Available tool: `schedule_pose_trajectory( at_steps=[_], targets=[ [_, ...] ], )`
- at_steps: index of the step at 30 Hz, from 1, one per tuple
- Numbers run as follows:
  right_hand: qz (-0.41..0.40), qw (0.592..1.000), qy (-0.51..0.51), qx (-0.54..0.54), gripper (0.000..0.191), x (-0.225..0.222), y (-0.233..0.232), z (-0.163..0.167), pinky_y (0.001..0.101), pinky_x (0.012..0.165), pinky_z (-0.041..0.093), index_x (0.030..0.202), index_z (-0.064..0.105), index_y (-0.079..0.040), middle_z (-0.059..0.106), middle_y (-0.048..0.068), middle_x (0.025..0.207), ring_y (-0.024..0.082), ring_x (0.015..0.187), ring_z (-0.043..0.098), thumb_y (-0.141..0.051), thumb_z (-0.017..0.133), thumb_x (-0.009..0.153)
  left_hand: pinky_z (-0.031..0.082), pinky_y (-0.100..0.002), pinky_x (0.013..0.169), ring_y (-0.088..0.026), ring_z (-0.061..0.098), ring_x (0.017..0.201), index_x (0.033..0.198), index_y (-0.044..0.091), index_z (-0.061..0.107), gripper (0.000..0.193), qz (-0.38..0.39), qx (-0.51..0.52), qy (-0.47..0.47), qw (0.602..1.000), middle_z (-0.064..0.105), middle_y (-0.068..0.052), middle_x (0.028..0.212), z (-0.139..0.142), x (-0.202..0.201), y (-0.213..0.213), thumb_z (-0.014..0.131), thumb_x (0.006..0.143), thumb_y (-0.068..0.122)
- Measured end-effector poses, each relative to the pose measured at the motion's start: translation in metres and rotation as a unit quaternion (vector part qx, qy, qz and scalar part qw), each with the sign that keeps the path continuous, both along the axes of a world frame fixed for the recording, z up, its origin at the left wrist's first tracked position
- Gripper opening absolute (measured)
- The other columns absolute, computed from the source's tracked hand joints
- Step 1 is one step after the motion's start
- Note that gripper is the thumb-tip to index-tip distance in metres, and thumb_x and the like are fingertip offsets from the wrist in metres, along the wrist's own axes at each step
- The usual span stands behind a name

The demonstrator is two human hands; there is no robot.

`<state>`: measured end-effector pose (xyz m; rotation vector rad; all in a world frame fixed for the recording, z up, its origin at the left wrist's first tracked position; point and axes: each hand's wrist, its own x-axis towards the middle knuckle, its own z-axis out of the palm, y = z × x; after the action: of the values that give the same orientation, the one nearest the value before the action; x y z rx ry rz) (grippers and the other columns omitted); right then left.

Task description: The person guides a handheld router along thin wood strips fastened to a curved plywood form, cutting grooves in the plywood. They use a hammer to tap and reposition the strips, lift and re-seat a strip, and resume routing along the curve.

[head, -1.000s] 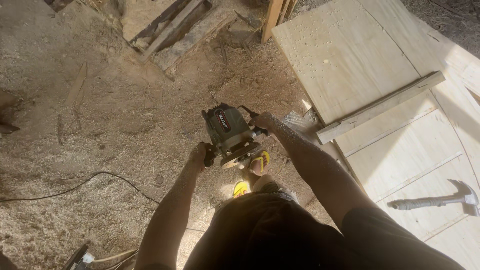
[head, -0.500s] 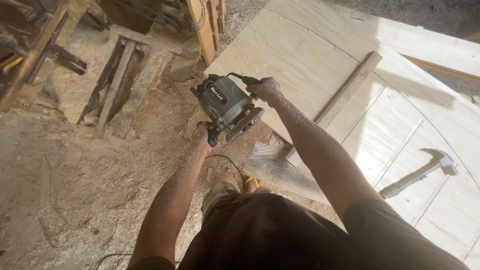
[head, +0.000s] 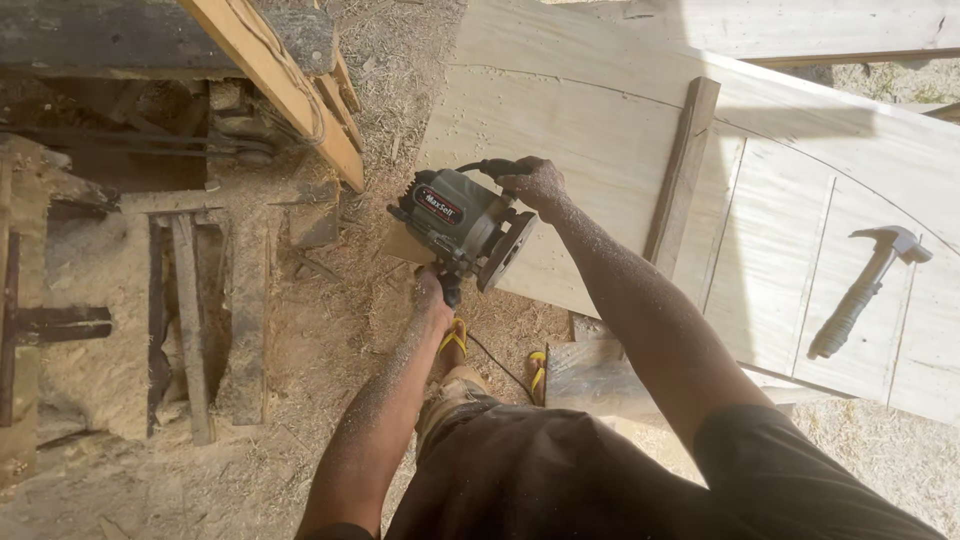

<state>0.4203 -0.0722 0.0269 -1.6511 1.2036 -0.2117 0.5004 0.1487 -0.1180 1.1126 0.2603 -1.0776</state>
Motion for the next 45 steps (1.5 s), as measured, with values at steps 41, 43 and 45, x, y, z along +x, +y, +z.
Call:
schedule_pose_trajectory(
  at_steps=[41,43,45],
  targets=[
    [-0.173,0.963,0.198,0.052,0.039,-0.405,0.082,-0.014,0.0432,0.096,0.056,0.115,0.072,-0.008,0.072,0.015,0.117,0.028,0.111,0.069,-0.035,0.069,0.087,0.047,-0.038,0.106,-0.034,0.058,0.128,0.139,-0.019,0.039,0.111,-0.553,0.252,-0.464,0.644,0.058,-0.03,0.135,0.042,-0.359,-0.095,0.087,0.076,0.059],
    [-0.173,0.966,0.188,0.029,0.043,-0.424,0.087,-0.013,0.0434,0.1,0.054,0.119,0.07,-0.007,0.072,0.017,0.117,0.03,0.114,0.068,-0.038,0.072,0.088,0.043,-0.037,0.111,-0.036,0.052,0.135,0.145,-0.024,0.026,0.128,-0.581,0.298,-0.464,0.598,0.05,-0.034,0.143,0.045,-0.375,-0.105,0.088,0.074,0.063],
    [-0.156,0.97,0.185,0.012,0.049,-0.434,0.086,-0.013,0.0437,0.102,0.051,0.125,0.066,-0.008,0.071,0.017,0.119,0.031,0.116,0.066,-0.04,0.074,0.088,0.045,-0.037,0.11,-0.036,0.054,0.134,0.142,-0.023,0.032,0.128,-0.586,0.336,-0.477,0.562,0.053,-0.033,0.142,0.054,-0.383,-0.111,0.084,0.072,0.07]
  ],
)
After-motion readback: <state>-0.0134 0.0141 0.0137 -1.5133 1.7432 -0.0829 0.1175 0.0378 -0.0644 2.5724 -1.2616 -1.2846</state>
